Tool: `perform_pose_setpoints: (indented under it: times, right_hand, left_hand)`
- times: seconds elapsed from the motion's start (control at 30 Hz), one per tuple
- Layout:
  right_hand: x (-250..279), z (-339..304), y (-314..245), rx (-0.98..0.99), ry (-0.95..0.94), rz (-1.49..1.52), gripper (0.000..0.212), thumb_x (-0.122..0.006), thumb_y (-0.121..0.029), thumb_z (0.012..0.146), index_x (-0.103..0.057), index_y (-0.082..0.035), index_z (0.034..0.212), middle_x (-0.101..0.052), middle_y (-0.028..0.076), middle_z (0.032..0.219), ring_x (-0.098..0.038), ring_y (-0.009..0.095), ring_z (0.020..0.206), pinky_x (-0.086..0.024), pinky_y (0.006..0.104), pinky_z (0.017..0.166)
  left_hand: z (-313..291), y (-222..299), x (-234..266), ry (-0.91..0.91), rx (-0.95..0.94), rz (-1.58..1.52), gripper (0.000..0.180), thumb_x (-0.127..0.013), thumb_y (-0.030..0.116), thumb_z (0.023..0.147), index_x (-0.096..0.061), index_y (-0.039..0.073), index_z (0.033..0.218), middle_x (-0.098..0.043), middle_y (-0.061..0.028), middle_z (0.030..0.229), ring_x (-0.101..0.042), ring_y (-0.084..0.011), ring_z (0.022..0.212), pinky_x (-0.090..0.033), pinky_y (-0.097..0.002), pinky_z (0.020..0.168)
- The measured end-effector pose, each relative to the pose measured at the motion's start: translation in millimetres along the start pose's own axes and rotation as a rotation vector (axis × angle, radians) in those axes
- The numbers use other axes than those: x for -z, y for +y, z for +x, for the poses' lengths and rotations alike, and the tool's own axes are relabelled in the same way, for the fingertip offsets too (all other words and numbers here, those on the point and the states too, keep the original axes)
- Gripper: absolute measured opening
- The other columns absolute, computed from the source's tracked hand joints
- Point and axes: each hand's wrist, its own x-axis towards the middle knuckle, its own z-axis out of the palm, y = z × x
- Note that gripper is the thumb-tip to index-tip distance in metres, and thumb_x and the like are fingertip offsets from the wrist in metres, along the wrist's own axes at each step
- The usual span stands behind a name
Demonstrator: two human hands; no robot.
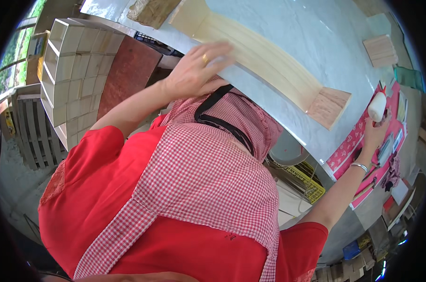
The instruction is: Assembling wooden boxes by applying wood glue and using a pneumatic nail gun to join pre-cut boards.
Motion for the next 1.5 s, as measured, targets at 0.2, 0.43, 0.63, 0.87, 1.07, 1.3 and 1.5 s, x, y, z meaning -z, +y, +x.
perform_pose_setpoints:
  times: [0.2, 0.43, 0.63, 0.87, 1.07, 1.3, 1.5]
  right_hand:
    - [-34, 13, -42, -0.305, 0.020, -0.501, 0.084, -0.073, -0.056, 0.079, -0.055, 0.008, 0.129, -0.064, 0.026, 0.119, -0.063, 0.037, 0.111, -0.048, 0.0414, 0.097]
    - [-10, 2, -28, -0.438, 0.239, -0.516, 0.082, -0.072, -0.058, 0.078, -0.061, 0.012, 0.118, -0.067, 0.027, 0.113, -0.066, 0.041, 0.102, -0.051, 0.0468, 0.092]
    - [-1, -27, -68, -0.445, 0.551, 0.363, 0.059, -0.067, -0.043, 0.087, -0.063, 0.012, 0.109, -0.065, 0.029, 0.102, -0.067, 0.038, 0.098, -0.057, 0.0460, 0.081]
    - [55, -62, -154, -0.153, 0.585, 0.906, 0.052, -0.061, -0.034, 0.091, -0.055, 0.012, 0.116, -0.060, 0.025, 0.105, -0.065, 0.034, 0.095, -0.055, 0.0416, 0.080]
    - [37, -76, -223, -0.039, 0.611, 0.981, 0.054, -0.061, -0.038, 0.092, -0.054, 0.011, 0.113, -0.060, 0.018, 0.096, -0.061, 0.027, 0.082, -0.049, 0.0358, 0.073]
    - [-38, -91, -316, -0.066, 0.137, 0.897, 0.050, -0.064, -0.039, 0.093, -0.056, 0.007, 0.112, -0.059, 0.013, 0.093, -0.057, 0.021, 0.071, -0.046, 0.0313, 0.061]
    - [-110, -100, -404, -0.050, -0.020, 0.759, 0.048, -0.070, -0.029, 0.089, -0.052, 0.002, 0.122, -0.057, 0.014, 0.106, -0.061, 0.024, 0.084, -0.052, 0.0335, 0.064]
  left_hand:
    - [69, -41, -10, -0.257, -0.054, 0.123, 0.060, -0.076, 0.032, 0.080, -0.054, 0.004, 0.128, -0.053, -0.0160, 0.137, -0.049, -0.0311, 0.130, -0.046, -0.0442, 0.101]
    - [110, -47, 7, -0.542, -0.053, -0.003, 0.039, -0.068, 0.031, 0.088, -0.060, 0.003, 0.114, -0.061, -0.0164, 0.120, -0.059, -0.0367, 0.110, -0.050, -0.0445, 0.091]
    - [137, -46, 39, -0.684, 0.131, -0.213, 0.027, -0.062, 0.028, 0.093, -0.065, 0.002, 0.102, -0.068, -0.0160, 0.097, -0.064, -0.0377, 0.091, -0.049, -0.0436, 0.081]
    - [119, -46, 33, -0.511, 0.084, -0.269, 0.025, -0.059, 0.027, 0.095, -0.066, 0.002, 0.098, -0.069, -0.0153, 0.092, -0.063, -0.0367, 0.091, -0.050, -0.0410, 0.080]
    - [79, -41, -14, -0.207, -0.054, -0.172, 0.030, -0.060, 0.027, 0.094, -0.066, 0.003, 0.111, -0.067, -0.0167, 0.111, -0.064, -0.0356, 0.101, -0.051, -0.0412, 0.088]
    - [35, -6, -47, 0.008, -0.101, 0.060, 0.055, -0.062, 0.039, 0.091, -0.055, 0.003, 0.132, -0.051, -0.0163, 0.140, -0.043, -0.0332, 0.136, -0.035, -0.0493, 0.111]
    - [54, 14, -64, -0.010, 0.050, 0.096, 0.081, -0.056, 0.061, 0.088, -0.046, 0.002, 0.142, -0.043, -0.0169, 0.149, -0.031, -0.0341, 0.144, -0.019, -0.0552, 0.119]
